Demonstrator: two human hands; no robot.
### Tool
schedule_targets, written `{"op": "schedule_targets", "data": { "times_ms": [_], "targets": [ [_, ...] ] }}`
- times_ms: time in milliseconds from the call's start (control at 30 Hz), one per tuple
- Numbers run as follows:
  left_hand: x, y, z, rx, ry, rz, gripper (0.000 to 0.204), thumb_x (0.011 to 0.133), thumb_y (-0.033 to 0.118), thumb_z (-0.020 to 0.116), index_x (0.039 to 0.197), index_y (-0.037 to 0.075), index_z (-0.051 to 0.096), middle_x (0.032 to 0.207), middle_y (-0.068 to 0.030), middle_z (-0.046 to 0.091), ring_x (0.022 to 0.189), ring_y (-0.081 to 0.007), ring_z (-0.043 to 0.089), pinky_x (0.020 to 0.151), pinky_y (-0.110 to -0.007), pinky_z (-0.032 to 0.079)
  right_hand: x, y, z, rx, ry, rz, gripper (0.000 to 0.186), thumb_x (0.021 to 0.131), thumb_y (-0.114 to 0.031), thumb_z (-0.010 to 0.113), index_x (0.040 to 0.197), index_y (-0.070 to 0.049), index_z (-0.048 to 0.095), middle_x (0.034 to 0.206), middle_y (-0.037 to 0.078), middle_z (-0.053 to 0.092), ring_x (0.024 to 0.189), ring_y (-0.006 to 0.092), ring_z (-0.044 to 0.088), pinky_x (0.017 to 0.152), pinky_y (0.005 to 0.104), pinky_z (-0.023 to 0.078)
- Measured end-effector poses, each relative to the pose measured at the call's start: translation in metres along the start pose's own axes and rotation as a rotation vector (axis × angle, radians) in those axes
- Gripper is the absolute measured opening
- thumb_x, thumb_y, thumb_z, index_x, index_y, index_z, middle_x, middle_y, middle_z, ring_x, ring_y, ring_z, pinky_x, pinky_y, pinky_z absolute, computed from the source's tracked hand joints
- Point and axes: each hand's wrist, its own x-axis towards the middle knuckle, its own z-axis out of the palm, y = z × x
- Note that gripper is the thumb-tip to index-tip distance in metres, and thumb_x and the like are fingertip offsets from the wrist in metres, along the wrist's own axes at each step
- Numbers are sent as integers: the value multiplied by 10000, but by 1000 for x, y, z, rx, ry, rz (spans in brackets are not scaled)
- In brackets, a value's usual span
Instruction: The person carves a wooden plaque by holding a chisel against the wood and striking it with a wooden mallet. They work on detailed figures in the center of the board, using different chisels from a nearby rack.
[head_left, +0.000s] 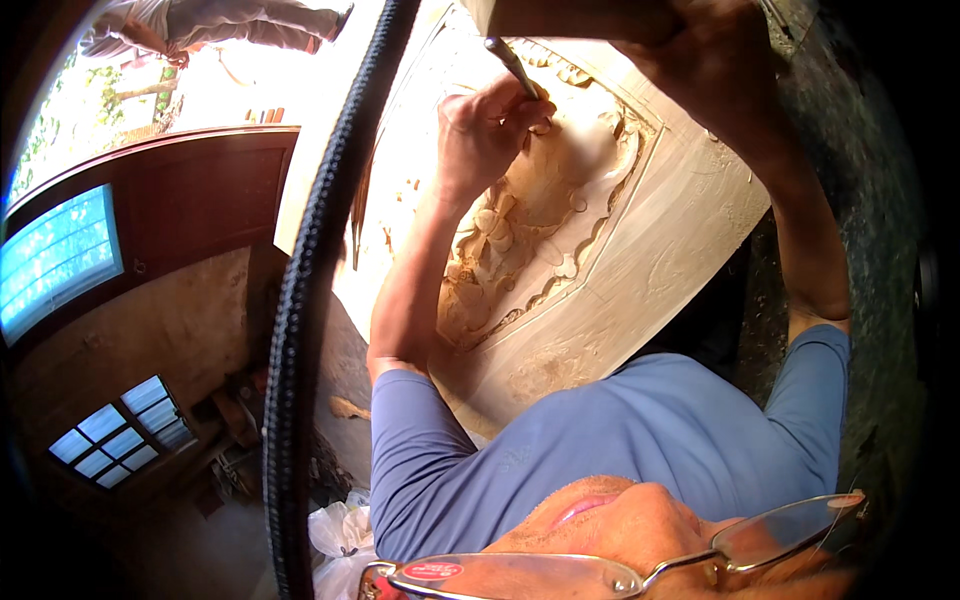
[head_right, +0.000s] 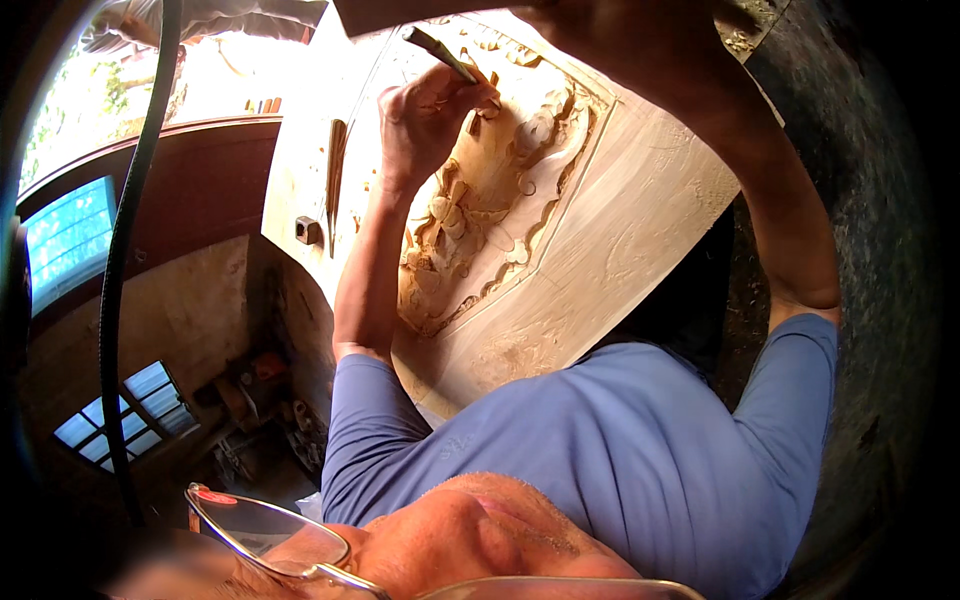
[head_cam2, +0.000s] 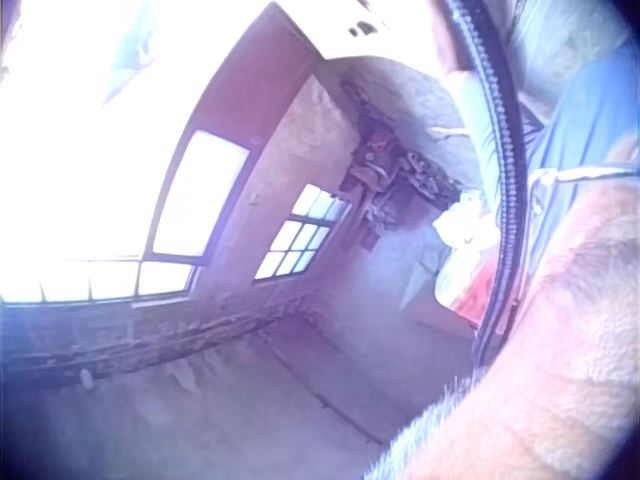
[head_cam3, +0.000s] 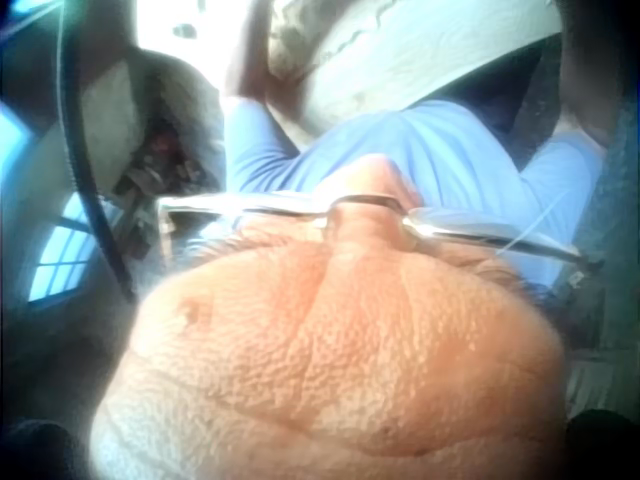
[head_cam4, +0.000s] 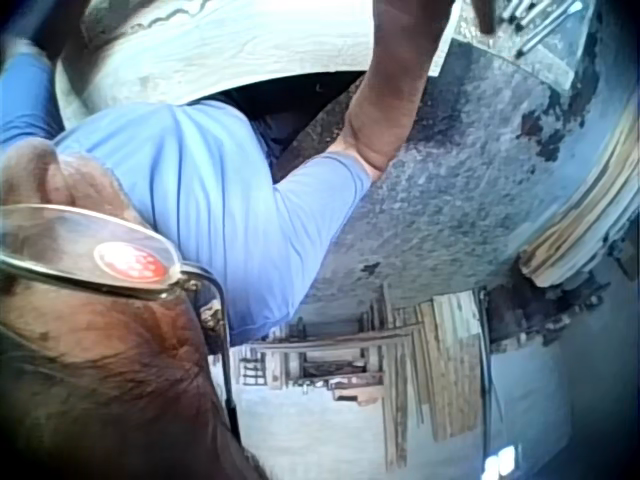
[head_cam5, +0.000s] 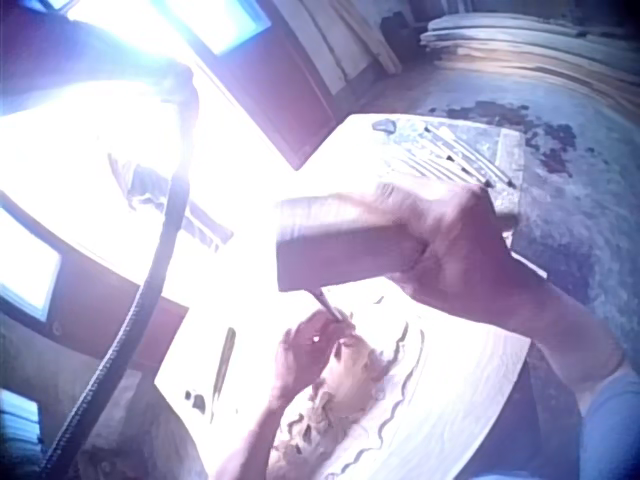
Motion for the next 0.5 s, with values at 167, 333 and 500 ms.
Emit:
{"op": "schedule_targets", "data": {
  "times_ms": [167, 333, 500],
  "targets": [
    [-2, 10, -1, 169, -39, 101, 76, 885, 107, 814, 899, 39, 783, 780, -68, 777, 666, -144, 753, 605, -278, 577, -11, -4, 9, 271, 17, 170, 484, 796, 50, 698, 1278, -2, 686, 1011, 123, 776, 884, 185, 744, 790, 323, 602],
    [-4, 5, -2, 138, -27, 120, 94, 896, 113, 801, 877, 38, 748, 765, -70, 766, 649, -161, 745, 582, -293, 579, -2, 0, 7, -131, -7, -98, 557, 764, 33, 675, 1308, -86, 692, 1023, 183, 755, 871, 336, 757, 787, 416, 629],
    [2, 0, -5, 72, -55, 128, 80, 916, 92, 775, 881, 40, 724, 769, -61, 771, 652, -167, 752, 582, -290, 600, -6, -3, 19, 259, 198, 60, 474, 795, 32, 746, 1257, -58, 686, 963, 130, 754, 837, 230, 749, 752, 336, 599]
  ]
}}
